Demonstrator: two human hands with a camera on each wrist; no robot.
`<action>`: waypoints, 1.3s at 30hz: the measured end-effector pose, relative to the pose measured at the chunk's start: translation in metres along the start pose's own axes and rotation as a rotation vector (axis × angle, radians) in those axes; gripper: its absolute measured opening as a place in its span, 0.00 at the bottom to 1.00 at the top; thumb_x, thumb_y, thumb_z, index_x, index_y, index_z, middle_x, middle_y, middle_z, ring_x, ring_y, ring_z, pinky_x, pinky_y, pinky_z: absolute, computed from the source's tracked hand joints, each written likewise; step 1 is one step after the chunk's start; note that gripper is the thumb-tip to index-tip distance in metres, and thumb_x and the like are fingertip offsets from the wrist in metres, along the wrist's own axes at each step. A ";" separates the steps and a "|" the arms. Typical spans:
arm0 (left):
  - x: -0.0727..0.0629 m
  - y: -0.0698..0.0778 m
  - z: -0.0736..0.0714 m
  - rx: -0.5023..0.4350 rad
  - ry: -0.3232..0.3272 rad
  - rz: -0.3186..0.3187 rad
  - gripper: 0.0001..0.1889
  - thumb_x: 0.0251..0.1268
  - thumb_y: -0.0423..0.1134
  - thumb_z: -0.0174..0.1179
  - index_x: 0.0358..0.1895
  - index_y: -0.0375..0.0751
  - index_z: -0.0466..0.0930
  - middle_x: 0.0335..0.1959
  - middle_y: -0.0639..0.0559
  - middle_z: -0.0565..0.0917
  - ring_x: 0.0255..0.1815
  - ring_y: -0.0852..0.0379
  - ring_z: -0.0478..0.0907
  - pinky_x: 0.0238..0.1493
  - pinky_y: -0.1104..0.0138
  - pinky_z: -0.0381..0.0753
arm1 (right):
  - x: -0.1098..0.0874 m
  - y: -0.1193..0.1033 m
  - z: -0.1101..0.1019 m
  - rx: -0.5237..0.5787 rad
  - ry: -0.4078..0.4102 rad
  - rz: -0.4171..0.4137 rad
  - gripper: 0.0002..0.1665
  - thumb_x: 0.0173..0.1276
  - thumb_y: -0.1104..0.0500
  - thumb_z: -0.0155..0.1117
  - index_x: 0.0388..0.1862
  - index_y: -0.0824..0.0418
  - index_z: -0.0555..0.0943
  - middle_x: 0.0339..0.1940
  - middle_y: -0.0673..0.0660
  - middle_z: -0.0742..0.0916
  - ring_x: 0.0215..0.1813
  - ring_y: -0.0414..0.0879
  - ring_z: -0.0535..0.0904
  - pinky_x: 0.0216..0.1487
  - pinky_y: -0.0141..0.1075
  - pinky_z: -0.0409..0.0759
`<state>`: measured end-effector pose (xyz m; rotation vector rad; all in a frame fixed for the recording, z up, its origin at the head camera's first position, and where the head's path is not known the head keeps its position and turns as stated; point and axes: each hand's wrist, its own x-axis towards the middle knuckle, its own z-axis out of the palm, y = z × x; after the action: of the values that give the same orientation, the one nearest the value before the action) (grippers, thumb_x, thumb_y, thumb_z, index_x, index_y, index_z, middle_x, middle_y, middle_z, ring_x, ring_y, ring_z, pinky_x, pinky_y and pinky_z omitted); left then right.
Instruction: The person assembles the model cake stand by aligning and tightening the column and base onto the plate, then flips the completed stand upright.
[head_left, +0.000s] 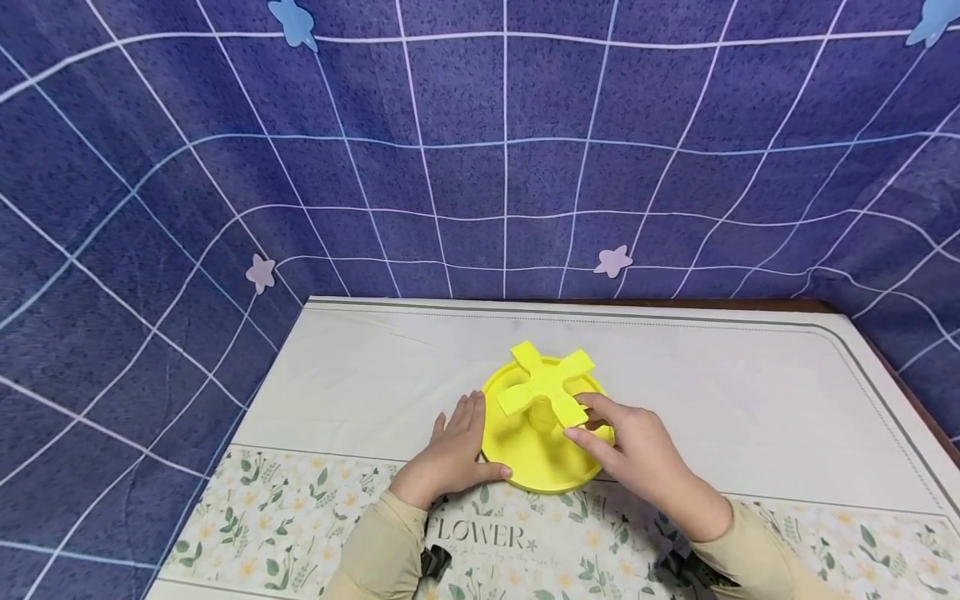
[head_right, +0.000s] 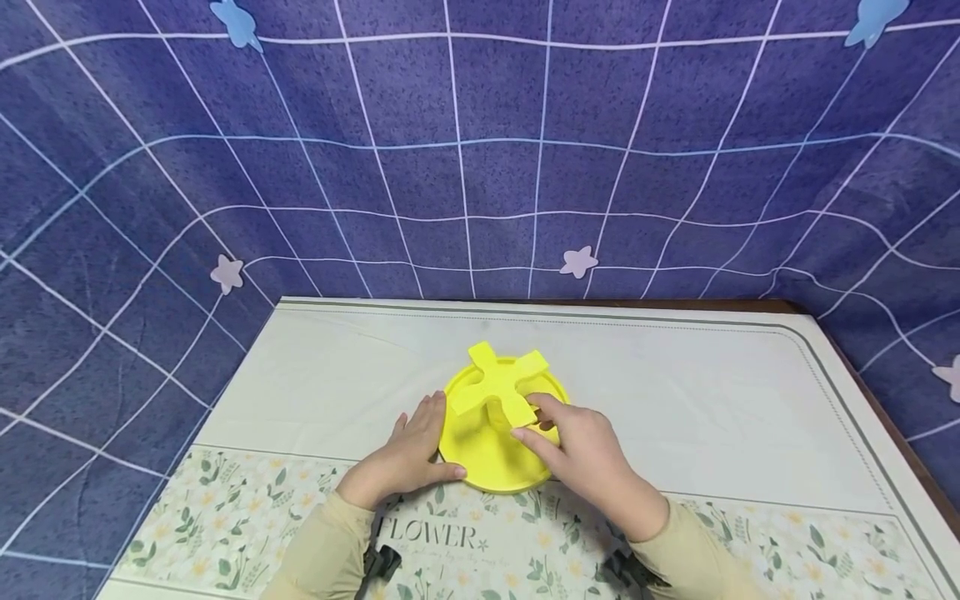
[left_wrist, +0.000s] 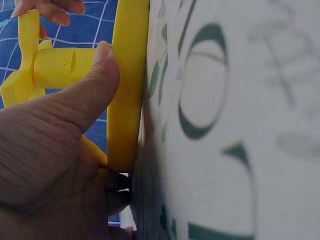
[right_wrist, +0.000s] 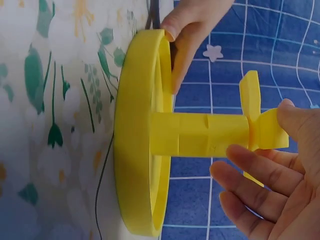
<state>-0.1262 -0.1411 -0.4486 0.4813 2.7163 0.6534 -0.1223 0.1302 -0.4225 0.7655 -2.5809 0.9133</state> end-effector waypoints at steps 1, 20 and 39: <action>0.000 0.000 0.000 -0.003 0.000 0.002 0.59 0.60 0.59 0.64 0.76 0.26 0.35 0.78 0.33 0.39 0.78 0.39 0.35 0.73 0.41 0.36 | 0.000 -0.001 0.001 -0.007 0.003 -0.001 0.24 0.63 0.51 0.71 0.56 0.59 0.81 0.34 0.50 0.88 0.27 0.40 0.80 0.25 0.31 0.74; 0.002 -0.001 0.001 -0.005 -0.004 0.009 0.59 0.60 0.60 0.63 0.76 0.28 0.34 0.78 0.34 0.39 0.78 0.40 0.34 0.73 0.42 0.35 | 0.025 0.028 -0.014 0.053 0.119 0.062 0.21 0.73 0.58 0.59 0.62 0.62 0.77 0.45 0.59 0.87 0.36 0.47 0.85 0.36 0.46 0.83; 0.002 -0.002 0.001 -0.003 0.002 -0.003 0.59 0.60 0.60 0.64 0.77 0.28 0.34 0.78 0.35 0.39 0.78 0.41 0.34 0.73 0.42 0.35 | 0.022 0.038 -0.012 0.472 -0.051 0.163 0.17 0.75 0.63 0.56 0.60 0.65 0.76 0.48 0.61 0.86 0.41 0.49 0.85 0.46 0.33 0.82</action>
<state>-0.1280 -0.1414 -0.4512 0.4760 2.7168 0.6575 -0.1605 0.1540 -0.4226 0.7026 -2.5243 1.6070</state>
